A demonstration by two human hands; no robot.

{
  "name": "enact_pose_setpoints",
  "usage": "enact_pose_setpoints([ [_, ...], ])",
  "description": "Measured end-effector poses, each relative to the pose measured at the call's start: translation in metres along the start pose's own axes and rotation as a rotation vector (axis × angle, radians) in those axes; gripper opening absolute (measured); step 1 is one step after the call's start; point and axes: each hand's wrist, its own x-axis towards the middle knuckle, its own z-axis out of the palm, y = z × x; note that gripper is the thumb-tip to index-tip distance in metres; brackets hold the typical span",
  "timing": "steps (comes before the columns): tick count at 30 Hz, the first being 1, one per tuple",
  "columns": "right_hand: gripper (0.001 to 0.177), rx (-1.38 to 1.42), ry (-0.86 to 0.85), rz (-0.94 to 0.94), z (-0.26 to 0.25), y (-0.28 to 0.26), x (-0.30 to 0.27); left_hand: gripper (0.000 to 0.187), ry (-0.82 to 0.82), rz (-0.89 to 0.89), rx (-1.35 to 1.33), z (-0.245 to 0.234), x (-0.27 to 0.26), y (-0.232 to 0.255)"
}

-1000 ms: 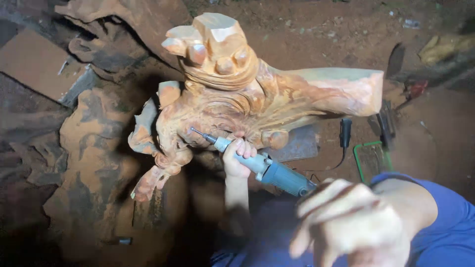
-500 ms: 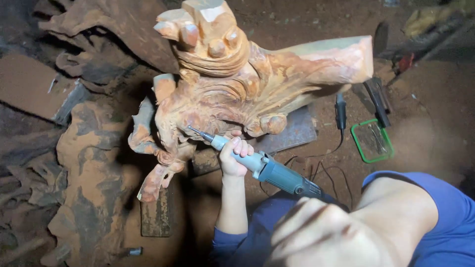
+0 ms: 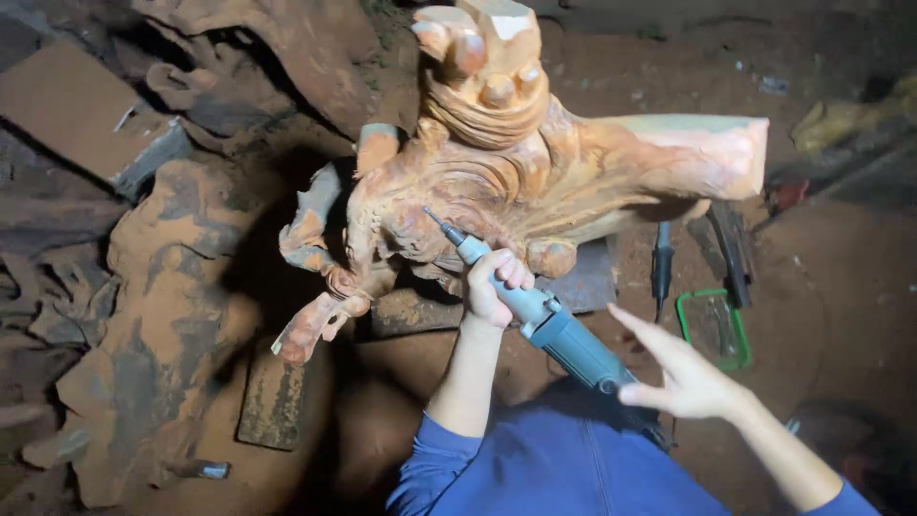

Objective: Using a power carving tool to refine details and texture on a large wooden sculpture.

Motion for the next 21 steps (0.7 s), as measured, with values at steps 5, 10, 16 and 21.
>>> enact_pose_setpoints([
  [5,0.119,0.296,-0.092,0.140,0.017,0.042,-0.010,0.009,-0.094,0.066,-0.034,0.036,0.038,0.002],
  [10,0.099,0.166,0.185,0.152,-0.024,0.073,-0.009,0.018,0.005,0.095,-0.108,0.058,0.077,-0.009],
  [16,0.085,-0.117,0.118,-0.270,-0.106,0.076,0.038,0.057,-0.198,0.198,-0.119,0.057,0.128,-0.014],
  [21,0.081,-0.160,0.115,-0.317,-0.124,0.055,0.068,0.036,-0.013,0.186,0.067,0.071,0.134,0.017],
])
